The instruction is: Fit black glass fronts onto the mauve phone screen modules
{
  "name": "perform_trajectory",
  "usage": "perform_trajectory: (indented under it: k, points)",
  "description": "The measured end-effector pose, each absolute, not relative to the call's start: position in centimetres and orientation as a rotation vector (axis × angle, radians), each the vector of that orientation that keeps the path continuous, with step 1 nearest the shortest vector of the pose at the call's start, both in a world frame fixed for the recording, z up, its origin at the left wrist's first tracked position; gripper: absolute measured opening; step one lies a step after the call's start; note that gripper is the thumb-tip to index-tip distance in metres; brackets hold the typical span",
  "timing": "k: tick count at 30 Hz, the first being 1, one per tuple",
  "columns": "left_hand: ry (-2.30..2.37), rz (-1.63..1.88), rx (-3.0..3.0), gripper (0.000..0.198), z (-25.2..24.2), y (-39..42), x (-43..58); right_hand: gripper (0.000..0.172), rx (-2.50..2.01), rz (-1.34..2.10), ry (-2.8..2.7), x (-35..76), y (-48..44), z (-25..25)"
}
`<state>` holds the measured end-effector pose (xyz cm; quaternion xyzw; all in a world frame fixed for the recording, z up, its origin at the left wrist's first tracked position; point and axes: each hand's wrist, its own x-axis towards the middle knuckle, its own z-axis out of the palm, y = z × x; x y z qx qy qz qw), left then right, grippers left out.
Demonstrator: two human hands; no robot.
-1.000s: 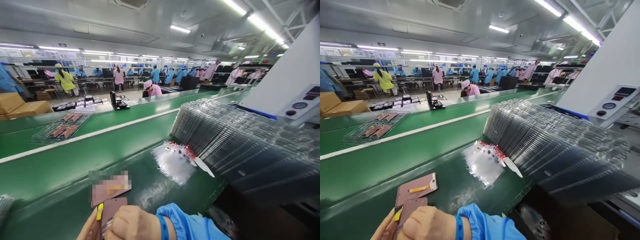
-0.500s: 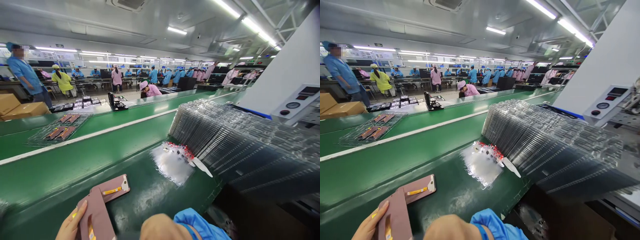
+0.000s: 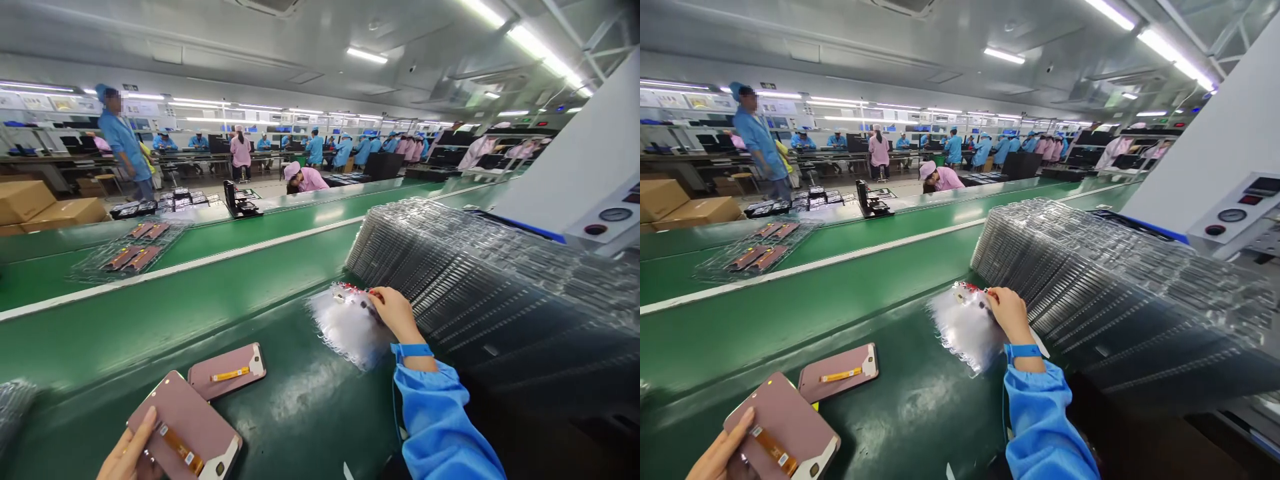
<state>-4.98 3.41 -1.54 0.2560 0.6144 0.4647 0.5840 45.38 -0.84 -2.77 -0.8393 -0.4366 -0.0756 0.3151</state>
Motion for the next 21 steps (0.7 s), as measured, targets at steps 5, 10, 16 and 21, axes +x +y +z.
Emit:
perform_trajectory:
  k: [5, 10, 16, 21]
  points:
    - [1.262, 1.136, 0.534, 0.031, 0.1, 2.5, -4.6, 0.027, -2.27, -0.337, -1.11, 43.0, -0.5, -3.7]
    - [1.208, 1.16, 0.439, 0.03, 0.4, 1.0, -2.4, 0.014, -1.924, -0.095, -1.666, 33.9, 1.1, -2.7]
    - [0.993, 1.204, 0.462, 0.046, -0.3, -1.3, 1.0, 0.044, -1.25, 0.531, -2.256, 19.7, -0.7, -1.1]
    - [1.005, 1.194, 0.575, 0.044, -0.2, -2.4, -1.1, 0.029, -1.214, 0.523, -2.275, 18.1, 0.3, -1.2]
